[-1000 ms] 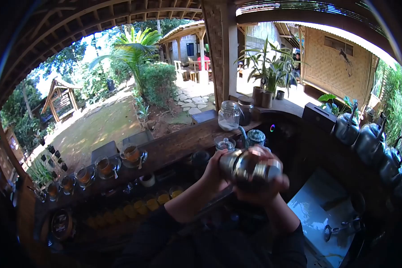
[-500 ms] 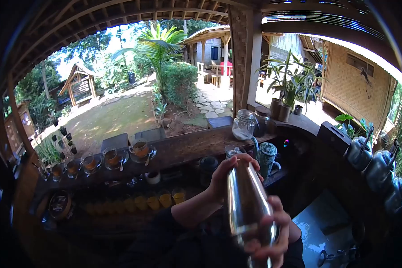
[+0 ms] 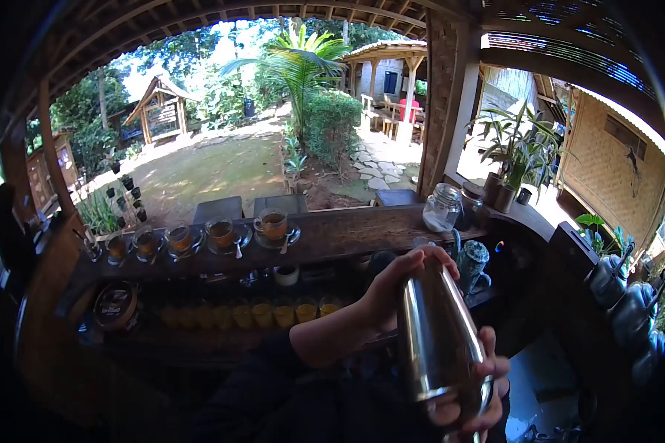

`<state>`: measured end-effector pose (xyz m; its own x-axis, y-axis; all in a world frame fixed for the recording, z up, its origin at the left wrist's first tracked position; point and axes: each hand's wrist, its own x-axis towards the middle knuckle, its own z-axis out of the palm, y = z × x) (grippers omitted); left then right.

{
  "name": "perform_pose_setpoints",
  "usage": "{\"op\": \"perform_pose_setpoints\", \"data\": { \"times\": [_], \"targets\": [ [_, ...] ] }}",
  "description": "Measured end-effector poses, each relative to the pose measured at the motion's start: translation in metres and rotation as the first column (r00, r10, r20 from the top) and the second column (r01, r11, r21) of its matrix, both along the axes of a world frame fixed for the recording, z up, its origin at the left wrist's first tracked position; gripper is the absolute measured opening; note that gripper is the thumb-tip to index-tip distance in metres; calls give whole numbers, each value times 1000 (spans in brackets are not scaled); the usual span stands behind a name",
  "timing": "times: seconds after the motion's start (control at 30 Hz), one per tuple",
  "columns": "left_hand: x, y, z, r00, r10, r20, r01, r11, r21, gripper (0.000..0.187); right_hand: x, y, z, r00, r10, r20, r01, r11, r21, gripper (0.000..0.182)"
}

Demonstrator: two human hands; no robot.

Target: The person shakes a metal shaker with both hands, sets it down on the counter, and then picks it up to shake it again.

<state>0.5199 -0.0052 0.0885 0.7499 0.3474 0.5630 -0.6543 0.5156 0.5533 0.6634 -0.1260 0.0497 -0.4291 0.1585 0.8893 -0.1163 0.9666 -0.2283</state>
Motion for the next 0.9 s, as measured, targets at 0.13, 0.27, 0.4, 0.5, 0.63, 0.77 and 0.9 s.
{"op": "perform_pose_setpoints", "data": {
  "times": [0.13, 0.27, 0.4, 0.5, 0.63, 0.77, 0.9],
  "targets": [
    [-14, 31, -40, 937, -26, -347, -138, 889, -437, 38, -31, 67, 12, 506, -777, -375, 856, 506, 107, 90],
    [-54, 18, -23, 961, 5, -277, -112, 921, -372, 36, -79, 25, 45, 715, -667, -209, 698, 697, 164, 86],
    [-107, 5, -1, 1000, -17, -7, 17, 1000, -26, 39, -123, 5, -25, 877, -296, -379, 259, 955, -145, 42],
    [-131, 17, -14, 954, 46, -296, -196, 843, -501, 36, -137, 55, 33, 812, -581, -53, 581, 796, 171, 84],
    [-150, 32, -65, 961, 15, -276, -192, 757, -625, 32, -168, 90, 17, 767, -578, -281, 596, 803, -25, 85],
    [-189, 20, -30, 999, -37, 1, 37, 985, -166, 35, -217, 34, 12, 946, -310, -95, 322, 867, 379, 56],
    [-203, 35, -32, 945, 88, -316, -232, 860, -454, 37, -226, 58, 17, 916, -368, -162, 380, 923, 56, 70]
  ]
}}
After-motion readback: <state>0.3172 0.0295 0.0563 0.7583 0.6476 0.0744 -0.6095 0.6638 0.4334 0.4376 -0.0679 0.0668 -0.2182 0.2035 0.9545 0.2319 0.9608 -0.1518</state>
